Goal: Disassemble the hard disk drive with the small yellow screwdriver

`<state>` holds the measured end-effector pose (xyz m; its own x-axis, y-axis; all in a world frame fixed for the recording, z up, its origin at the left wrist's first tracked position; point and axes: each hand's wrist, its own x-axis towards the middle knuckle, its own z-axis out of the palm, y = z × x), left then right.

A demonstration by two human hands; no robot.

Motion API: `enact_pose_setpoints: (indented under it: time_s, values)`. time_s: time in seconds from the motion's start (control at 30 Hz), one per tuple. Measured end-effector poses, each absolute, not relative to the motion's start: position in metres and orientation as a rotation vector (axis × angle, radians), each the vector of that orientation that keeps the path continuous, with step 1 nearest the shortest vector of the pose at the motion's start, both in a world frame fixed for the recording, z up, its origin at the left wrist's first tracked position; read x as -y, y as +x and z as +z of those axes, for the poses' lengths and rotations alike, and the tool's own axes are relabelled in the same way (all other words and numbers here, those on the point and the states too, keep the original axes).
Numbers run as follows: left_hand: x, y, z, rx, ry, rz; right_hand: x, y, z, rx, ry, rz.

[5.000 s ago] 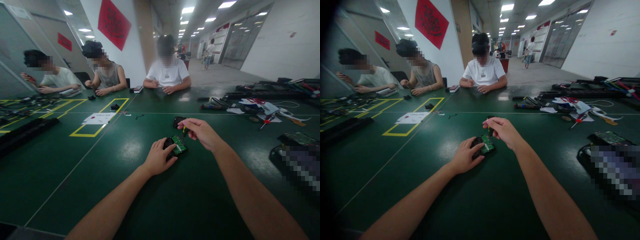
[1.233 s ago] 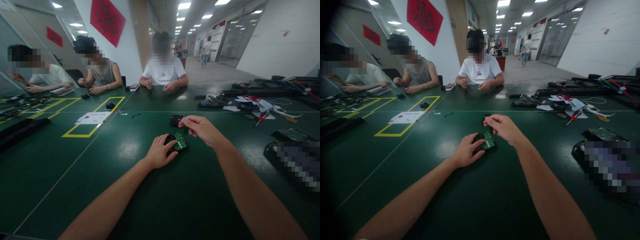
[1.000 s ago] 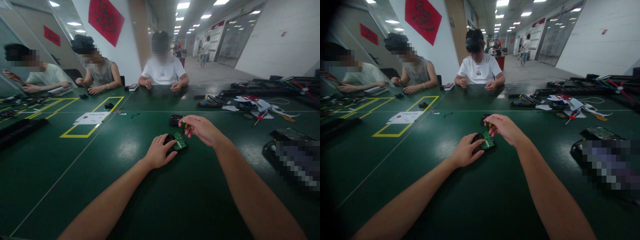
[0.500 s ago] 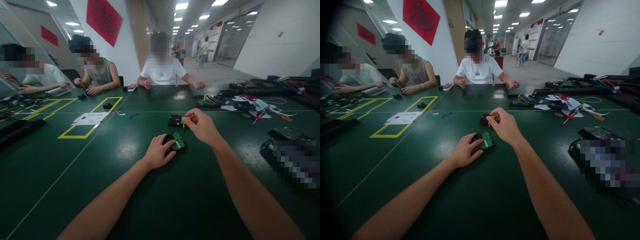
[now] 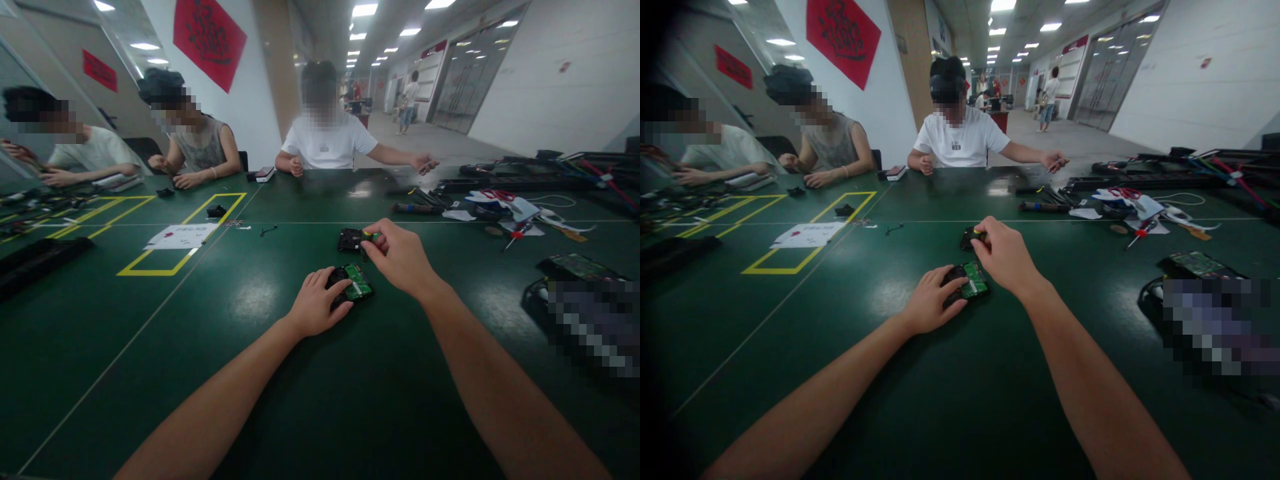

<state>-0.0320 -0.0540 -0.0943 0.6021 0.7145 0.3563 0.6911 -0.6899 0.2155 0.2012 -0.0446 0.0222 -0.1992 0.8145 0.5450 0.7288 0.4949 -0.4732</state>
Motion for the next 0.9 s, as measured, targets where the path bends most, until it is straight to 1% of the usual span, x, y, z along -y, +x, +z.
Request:
enact_pose_setpoints:
  time_s: [0.17,0.27,0.43,0.67,0.9]
  values:
    - [0.0553,-0.0316,-0.0913,-1.205,2.768,0.646,0.0440,0.1970,0.0193,1.989,-1.271,-0.060]
    - [0.0552,-0.0314,-0.0914,-1.211,2.770,0.656,0.0444,0.1980,0.0194,2.013,-1.275,-0.103]
    - [0.0547,-0.0317,-0.0927,-1.202,2.757,0.669,0.0414,0.2011,0.0180,2.023,-1.214,-0.066]
    - [0.0555,-0.0308,-0.0916,-1.202,2.766,0.676,0.0468,0.2003,0.0225,2.037,-1.291,-0.106]
    - [0.0506,-0.0321,-0.0977,-1.182,2.777,0.685,0.0472,0.2021,0.0232,2.058,-1.271,-0.020]
